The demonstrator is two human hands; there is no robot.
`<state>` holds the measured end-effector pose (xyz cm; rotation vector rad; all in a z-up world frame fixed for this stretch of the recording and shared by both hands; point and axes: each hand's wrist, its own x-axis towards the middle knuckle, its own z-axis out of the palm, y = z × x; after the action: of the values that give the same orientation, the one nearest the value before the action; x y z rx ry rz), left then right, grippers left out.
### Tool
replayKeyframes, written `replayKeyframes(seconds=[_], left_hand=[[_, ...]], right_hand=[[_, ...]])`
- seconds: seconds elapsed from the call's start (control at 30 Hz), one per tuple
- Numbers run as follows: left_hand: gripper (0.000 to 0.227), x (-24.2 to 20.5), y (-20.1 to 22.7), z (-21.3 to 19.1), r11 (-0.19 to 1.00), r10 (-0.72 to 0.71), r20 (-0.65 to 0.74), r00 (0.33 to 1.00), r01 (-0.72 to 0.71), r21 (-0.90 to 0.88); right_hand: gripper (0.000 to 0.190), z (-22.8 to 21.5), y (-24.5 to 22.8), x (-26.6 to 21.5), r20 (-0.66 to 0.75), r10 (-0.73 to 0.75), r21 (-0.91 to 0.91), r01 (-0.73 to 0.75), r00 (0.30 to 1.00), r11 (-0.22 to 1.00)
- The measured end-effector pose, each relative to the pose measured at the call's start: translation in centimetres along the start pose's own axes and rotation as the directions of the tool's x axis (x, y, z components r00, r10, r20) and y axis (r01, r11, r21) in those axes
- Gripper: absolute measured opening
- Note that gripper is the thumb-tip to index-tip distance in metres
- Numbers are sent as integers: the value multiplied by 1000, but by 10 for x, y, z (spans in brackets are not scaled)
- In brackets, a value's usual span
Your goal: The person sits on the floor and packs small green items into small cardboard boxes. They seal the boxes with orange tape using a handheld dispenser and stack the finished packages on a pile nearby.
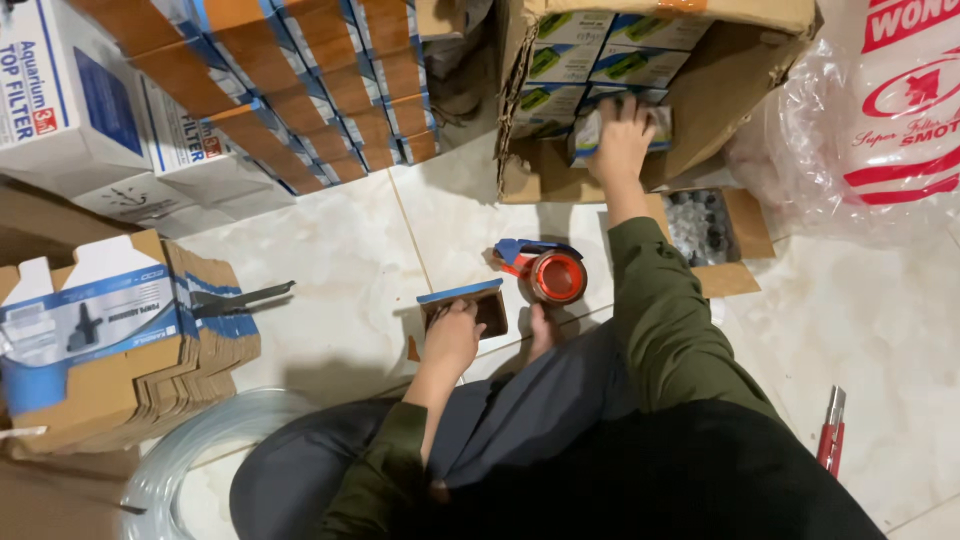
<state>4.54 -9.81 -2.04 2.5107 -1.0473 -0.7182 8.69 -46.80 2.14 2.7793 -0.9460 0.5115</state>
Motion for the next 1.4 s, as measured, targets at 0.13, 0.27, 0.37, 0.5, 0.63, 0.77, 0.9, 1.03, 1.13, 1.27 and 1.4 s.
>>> replayKeyframes(seconds=[0.13, 0.27, 0.37, 0.5, 0.63, 0.77, 0.9, 1.03, 1.13, 1.27, 1.4], left_hand=[[46, -8, 4, 3, 997, 51, -136, 989, -43, 56], [23, -36, 31, -29, 975, 74, -374, 924, -145, -165], [25, -59, 36, -49, 834, 71, -743, 665, -448, -322], [89, -115, 58, -112, 516, 291, -804, 518, -793, -324], [111, -139, 32, -108, 470, 513, -582, 632, -773, -425], [98, -165, 22, -101, 677, 350, -683, 641, -677, -288], [80, -177, 19, -84, 826, 270, -866, 421, -563, -16], [80, -172, 11, -69, 854, 218, -923, 316, -519, 24], [84, -167, 2, -61, 781, 55, -932, 359, -597, -184], [93, -167, -18, -69, 790, 18, -954, 301, -589, -171], [72, -161, -23, -65, 868, 221, -947, 234, -489, 82]], right_hand=[[76, -74, -19, -9, 79, 118, 504, -142, 990, 852], [65, -147, -43, -39, 34, -128, 739, 61, 991, 670], [72, -213, -57, -75, -65, -445, 816, 304, 893, 491], [67, -297, -75, -135, -143, -809, 918, 382, 570, 107], [66, -310, -88, -184, -148, -910, 958, 283, 388, -35], [63, -321, -98, -206, -105, -936, 940, 340, 337, 17], [82, -296, -119, -222, -211, -784, 936, 351, 584, 9], [45, -288, -139, -248, -265, -578, 905, 406, 772, 126], [27, -287, -150, -261, -477, -403, 871, 481, 781, -100], [30, -279, -158, -277, -435, -406, 885, 465, 804, -28], [51, -284, -163, -267, -432, -471, 847, 526, 769, 82]])
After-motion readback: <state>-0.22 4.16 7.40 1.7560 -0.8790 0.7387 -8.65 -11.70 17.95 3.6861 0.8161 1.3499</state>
